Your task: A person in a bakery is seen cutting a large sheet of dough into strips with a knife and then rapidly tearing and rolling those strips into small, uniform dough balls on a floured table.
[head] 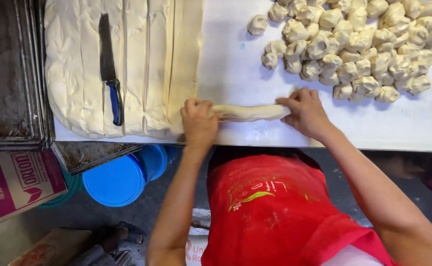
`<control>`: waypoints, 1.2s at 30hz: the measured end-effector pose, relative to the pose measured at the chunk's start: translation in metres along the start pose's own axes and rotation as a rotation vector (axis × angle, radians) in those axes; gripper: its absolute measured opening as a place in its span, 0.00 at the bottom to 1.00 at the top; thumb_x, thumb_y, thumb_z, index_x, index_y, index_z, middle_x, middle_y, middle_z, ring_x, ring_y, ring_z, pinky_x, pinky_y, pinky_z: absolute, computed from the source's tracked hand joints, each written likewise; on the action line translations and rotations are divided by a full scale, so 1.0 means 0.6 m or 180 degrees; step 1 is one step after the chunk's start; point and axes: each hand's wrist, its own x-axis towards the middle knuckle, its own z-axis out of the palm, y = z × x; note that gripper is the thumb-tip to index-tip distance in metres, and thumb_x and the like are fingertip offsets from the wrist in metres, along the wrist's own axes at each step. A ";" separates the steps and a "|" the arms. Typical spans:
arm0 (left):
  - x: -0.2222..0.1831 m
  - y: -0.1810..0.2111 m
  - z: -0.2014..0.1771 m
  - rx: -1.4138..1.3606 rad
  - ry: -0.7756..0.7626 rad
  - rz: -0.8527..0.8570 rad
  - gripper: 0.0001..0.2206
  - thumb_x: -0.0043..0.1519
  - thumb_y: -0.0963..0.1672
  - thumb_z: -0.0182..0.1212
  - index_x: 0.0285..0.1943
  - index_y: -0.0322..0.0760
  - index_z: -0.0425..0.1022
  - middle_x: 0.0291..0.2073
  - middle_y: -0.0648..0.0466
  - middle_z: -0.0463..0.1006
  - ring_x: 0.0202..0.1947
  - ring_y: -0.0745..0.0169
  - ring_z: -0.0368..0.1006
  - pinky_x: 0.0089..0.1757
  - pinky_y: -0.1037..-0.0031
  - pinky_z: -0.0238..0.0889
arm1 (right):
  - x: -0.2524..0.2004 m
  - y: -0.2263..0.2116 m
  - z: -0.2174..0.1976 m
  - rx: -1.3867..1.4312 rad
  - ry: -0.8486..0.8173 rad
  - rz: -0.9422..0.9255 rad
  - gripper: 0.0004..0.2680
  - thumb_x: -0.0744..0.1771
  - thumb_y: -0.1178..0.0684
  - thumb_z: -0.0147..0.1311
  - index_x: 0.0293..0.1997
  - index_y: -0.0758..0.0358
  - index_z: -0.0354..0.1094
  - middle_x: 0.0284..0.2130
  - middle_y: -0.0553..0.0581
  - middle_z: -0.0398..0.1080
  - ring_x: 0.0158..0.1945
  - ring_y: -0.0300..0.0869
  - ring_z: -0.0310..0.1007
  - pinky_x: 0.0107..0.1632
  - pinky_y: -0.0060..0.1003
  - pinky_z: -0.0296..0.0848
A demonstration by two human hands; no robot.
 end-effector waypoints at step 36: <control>0.115 0.268 0.167 -0.0662 -0.2314 0.0403 0.23 0.67 0.44 0.51 0.71 0.35 0.52 0.55 0.26 0.71 0.57 0.16 0.71 0.53 0.34 0.65 | -0.015 -0.156 -0.166 0.2858 -0.0452 -0.0309 0.09 0.70 0.59 0.47 0.31 0.67 0.67 0.27 0.60 0.69 0.39 0.49 0.70 0.47 0.47 0.70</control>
